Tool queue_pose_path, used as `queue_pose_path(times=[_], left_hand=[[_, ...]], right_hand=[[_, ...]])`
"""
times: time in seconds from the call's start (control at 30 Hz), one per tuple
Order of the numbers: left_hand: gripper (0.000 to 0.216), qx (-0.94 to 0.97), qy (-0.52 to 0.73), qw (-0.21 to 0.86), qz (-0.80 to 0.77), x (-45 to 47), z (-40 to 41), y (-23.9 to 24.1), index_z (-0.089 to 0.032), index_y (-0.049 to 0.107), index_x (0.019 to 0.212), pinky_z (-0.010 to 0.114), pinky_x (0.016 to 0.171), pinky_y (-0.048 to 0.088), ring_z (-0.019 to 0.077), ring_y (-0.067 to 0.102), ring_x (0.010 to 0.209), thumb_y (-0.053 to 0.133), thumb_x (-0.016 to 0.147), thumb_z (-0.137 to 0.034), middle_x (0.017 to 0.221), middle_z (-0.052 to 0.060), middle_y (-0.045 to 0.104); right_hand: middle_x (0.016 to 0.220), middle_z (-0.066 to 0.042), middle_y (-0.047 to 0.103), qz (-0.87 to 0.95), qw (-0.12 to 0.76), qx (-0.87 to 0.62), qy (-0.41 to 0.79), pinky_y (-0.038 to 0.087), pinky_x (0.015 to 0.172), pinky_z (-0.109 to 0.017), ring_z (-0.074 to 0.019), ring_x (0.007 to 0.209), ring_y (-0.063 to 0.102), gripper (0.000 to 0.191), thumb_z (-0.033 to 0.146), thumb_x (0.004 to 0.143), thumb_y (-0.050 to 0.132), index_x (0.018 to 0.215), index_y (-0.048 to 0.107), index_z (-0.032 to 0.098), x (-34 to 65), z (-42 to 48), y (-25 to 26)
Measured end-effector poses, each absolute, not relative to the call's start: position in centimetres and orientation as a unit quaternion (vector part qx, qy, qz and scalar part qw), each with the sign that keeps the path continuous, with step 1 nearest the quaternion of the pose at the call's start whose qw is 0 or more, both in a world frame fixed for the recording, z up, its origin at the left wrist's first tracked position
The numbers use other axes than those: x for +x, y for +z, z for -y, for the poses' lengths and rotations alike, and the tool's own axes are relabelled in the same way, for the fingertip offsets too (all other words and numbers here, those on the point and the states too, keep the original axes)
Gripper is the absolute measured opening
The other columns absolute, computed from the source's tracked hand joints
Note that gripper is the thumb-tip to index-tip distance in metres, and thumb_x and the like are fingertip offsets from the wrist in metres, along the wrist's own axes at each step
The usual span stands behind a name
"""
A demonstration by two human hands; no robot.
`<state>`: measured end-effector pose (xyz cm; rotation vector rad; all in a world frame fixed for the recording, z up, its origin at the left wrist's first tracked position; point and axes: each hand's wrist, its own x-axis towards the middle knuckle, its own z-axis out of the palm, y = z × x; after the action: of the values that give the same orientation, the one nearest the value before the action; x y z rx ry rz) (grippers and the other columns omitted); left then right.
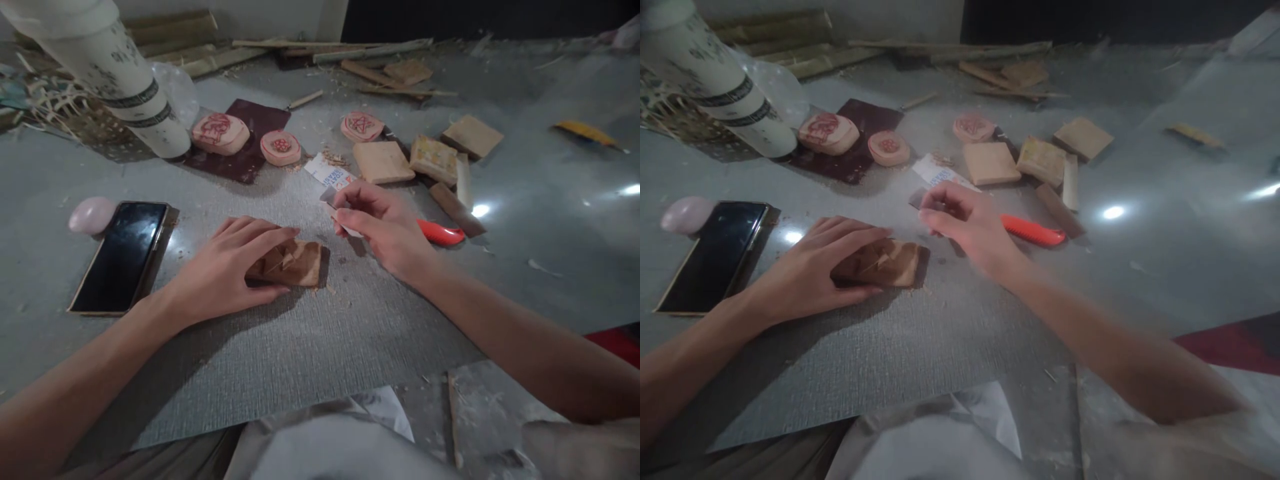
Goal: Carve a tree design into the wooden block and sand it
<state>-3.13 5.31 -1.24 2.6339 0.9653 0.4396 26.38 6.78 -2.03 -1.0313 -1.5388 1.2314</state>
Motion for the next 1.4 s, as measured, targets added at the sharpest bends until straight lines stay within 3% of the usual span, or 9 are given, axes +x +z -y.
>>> queue_pose_path(times=[0.13,0.3,0.57,0.73,0.97,1.07,1.17,1.3,1.4], left_hand=[[0.063,0.915,0.149,0.145,-0.346,-3.3,-5.2,-1.2,-0.023,0.059,0.156,0.052,0.116,0.05,0.0376,0.067,0.134,0.076,0.099,-0.043,0.146,0.015,0.073],[0.064,0.911,0.153,0.154,-0.35,-3.5,-5.6,-1.3,-0.019,0.061,0.154,0.054,0.114,0.051,0.0388,0.066,0.133,0.077,0.099,-0.046,0.144,0.017,0.073],[0.056,0.904,0.152,0.152,-0.369,-3.0,-5.2,-1.1,-0.022,0.06,0.149,0.05,0.103,0.057,0.0348,0.07,0.12,0.075,0.1,-0.044,0.135,0.015,0.072],[0.068,0.884,0.107,0.124,-0.438,-2.4,-4.0,-0.6,-0.026,0.057,0.147,0.048,0.08,0.059,0.0332,0.074,0.093,0.077,0.095,-0.065,0.119,0.012,0.071],[0.095,0.877,0.096,0.142,-0.45,-1.9,-2.8,-0.5,-0.021,0.045,0.164,0.053,0.091,0.058,0.0376,0.079,0.093,0.08,0.09,-0.068,0.108,0.012,0.083],[0.095,0.864,0.077,0.175,-0.466,-0.9,-2.9,-0.2,-0.014,0.05,0.163,0.052,0.093,0.059,0.0352,0.078,0.083,0.082,0.089,-0.064,0.085,0.006,0.079],[0.089,0.862,0.046,0.172,-0.475,-0.2,-3.3,0.2,-0.013,0.056,0.158,0.053,0.094,0.059,0.0362,0.077,0.082,0.079,0.091,-0.067,0.078,0.004,0.075],[0.097,0.885,0.069,0.142,-0.438,-0.4,-3.8,0.0,-0.014,0.053,0.161,0.058,0.099,0.058,0.0419,0.077,0.104,0.082,0.089,-0.071,0.107,0.014,0.08],[0.111,0.908,0.116,0.121,-0.384,-1.2,-3.8,-0.6,-0.015,0.047,0.164,0.064,0.11,0.054,0.0507,0.064,0.137,0.086,0.081,-0.077,0.155,0.028,0.063]], right_hand=[[0.101,0.001,0.073,0.677,0.447,-0.411,0.415,0.055,0.081,-0.035,-0.0188,0.091,0.066,0.017,0.026,0.089,0.088,0.098,0.073,0.027,26.0,-6.9,-1.4],[0.117,-0.002,0.077,0.739,0.428,-0.39,0.344,0.058,0.09,-0.038,-0.0216,0.109,0.07,0.019,0.019,0.092,0.086,0.106,0.077,0.029,26.4,-6.9,-1.2],[0.109,0.0,0.08,0.79,0.387,-0.406,0.247,0.053,0.082,-0.041,-0.0216,0.089,0.07,0.019,0.027,0.096,0.088,0.112,0.079,0.031,27.4,-6.7,-0.9],[0.105,-0.001,0.079,0.811,0.355,-0.408,0.225,0.053,0.079,-0.039,-0.0206,0.086,0.07,0.01,0.024,0.103,0.079,0.111,0.077,0.029,27.5,-6.4,-0.9],[0.111,-0.004,0.078,0.831,0.318,-0.408,0.205,0.057,0.083,-0.04,-0.0228,0.096,0.075,0.01,0.024,0.107,0.075,0.114,0.076,0.031,27.2,-5.3,-0.8],[0.109,-0.002,0.076,0.842,0.306,-0.396,0.204,0.057,0.08,-0.037,-0.0197,0.088,0.072,0.014,0.023,0.107,0.074,0.118,0.075,0.031,27.2,-5.1,-0.8],[0.113,-0.003,0.075,0.855,0.292,-0.377,0.204,0.056,0.081,-0.036,-0.0188,0.09,0.071,0.019,0.022,0.107,0.073,0.125,0.075,0.028,27.1,-4.9,-1.0],[0.112,-0.006,0.072,0.878,0.267,-0.348,0.192,0.055,0.082,-0.035,-0.0199,0.097,0.07,0.016,0.025,0.113,0.065,0.124,0.076,0.021,26.8,-4.7,-1.4],[0.112,-0.007,0.071,0.892,0.243,-0.33,0.191,0.054,0.081,-0.034,-0.0189,0.095,0.068,0.02,0.022,0.113,0.064,0.128,0.075,0.017,26.6,-4.7,-1.4]])
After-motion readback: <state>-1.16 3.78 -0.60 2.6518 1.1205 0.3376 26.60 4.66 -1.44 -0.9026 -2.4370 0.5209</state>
